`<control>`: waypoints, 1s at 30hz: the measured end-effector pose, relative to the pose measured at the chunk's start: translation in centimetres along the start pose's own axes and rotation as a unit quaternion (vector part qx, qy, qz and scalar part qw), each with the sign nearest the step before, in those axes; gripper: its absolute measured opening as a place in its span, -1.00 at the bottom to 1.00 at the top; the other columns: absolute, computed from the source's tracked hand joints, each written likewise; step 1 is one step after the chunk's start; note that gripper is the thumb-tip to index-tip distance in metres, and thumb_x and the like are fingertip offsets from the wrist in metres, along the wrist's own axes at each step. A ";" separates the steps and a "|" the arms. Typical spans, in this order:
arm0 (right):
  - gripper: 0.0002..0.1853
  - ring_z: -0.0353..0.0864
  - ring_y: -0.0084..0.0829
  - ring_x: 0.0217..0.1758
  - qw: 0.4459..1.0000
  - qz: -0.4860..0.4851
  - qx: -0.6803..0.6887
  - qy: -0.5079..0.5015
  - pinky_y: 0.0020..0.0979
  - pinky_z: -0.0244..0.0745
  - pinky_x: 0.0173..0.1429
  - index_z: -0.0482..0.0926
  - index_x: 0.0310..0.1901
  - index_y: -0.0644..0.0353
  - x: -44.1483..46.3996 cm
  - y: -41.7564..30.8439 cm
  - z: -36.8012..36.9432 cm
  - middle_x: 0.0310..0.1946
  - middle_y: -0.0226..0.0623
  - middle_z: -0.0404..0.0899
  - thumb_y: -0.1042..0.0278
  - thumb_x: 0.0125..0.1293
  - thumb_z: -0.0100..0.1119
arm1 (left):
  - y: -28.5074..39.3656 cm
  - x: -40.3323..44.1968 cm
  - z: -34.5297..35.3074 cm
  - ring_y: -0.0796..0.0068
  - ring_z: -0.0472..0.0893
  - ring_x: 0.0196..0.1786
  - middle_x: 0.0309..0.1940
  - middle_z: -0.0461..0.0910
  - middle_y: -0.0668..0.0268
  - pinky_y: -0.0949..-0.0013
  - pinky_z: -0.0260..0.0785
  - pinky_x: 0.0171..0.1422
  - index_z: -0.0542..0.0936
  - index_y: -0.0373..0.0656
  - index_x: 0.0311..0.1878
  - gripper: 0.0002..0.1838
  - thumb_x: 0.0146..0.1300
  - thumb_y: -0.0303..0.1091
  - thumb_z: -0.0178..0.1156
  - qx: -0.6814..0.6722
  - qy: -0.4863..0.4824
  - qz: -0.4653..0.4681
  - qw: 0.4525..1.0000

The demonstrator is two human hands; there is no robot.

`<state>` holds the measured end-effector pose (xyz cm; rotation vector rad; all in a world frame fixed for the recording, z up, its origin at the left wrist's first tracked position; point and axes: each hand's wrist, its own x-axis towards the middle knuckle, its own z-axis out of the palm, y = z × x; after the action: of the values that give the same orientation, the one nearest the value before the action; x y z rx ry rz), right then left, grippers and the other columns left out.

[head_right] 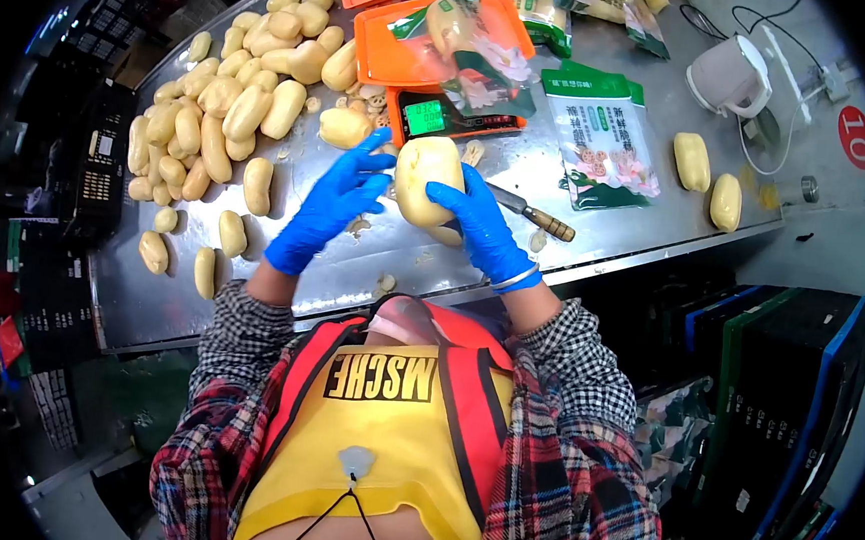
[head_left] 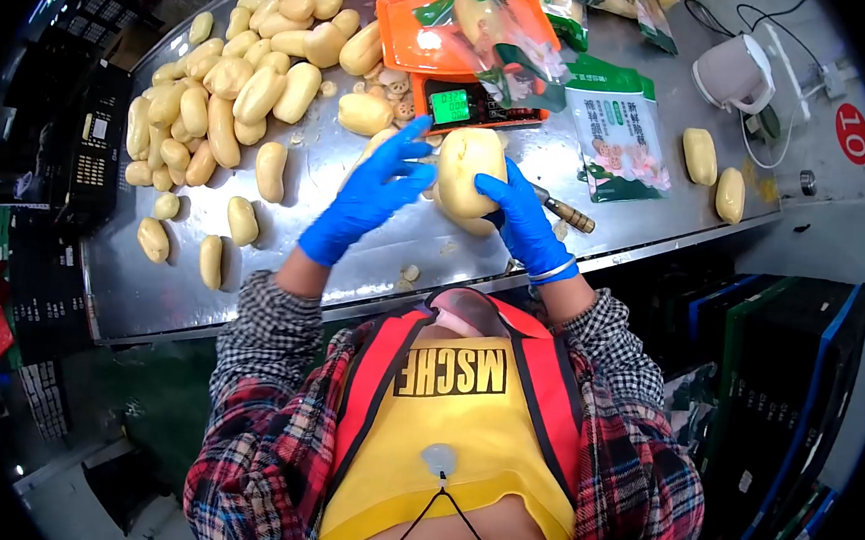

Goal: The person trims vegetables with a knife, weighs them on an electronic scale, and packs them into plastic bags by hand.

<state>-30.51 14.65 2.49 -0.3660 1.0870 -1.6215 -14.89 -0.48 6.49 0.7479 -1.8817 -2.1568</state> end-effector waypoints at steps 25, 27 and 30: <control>-0.51 0.66 -0.40 -0.20 0.985 -0.015 0.135 0.107 -0.45 0.55 -0.08 0.48 0.07 0.30 -4.8 -5.7 -8.0 -0.14 -0.23 0.60 0.11 0.24 0.20 | -2.4 9.1 11.3 0.33 0.67 -0.33 -0.35 0.63 0.18 0.35 0.48 -0.35 0.58 -0.20 -0.20 -0.79 0.05 -0.46 0.22 0.342 0.052 0.041 0.937; -0.50 0.66 -0.41 -0.20 0.992 -0.026 0.082 0.098 -0.45 0.56 -0.11 0.48 0.08 0.30 -4.4 -5.9 -8.9 -0.13 -0.24 0.60 0.09 0.22 0.21 | -3.3 8.7 11.2 0.31 0.66 -0.23 -0.23 0.62 0.14 0.33 0.49 -0.20 0.58 -0.21 -0.09 -0.73 0.11 -0.41 0.23 0.244 0.127 0.022 0.961; -0.48 0.64 -0.47 -0.23 0.993 -0.031 0.023 0.114 -0.47 0.56 -0.21 0.51 0.06 0.30 -4.4 -5.2 -8.9 -0.19 -0.27 0.61 0.06 0.20 0.24 | -3.9 7.5 11.7 0.17 0.61 -0.06 -0.06 0.57 0.09 0.25 0.45 0.04 0.52 -0.22 0.10 -0.60 0.19 -0.31 0.22 0.226 0.253 0.221 0.914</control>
<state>-38.43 22.55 3.17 -0.1895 1.2167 -1.7713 -26.19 7.05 1.72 0.7632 -2.0115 -1.1329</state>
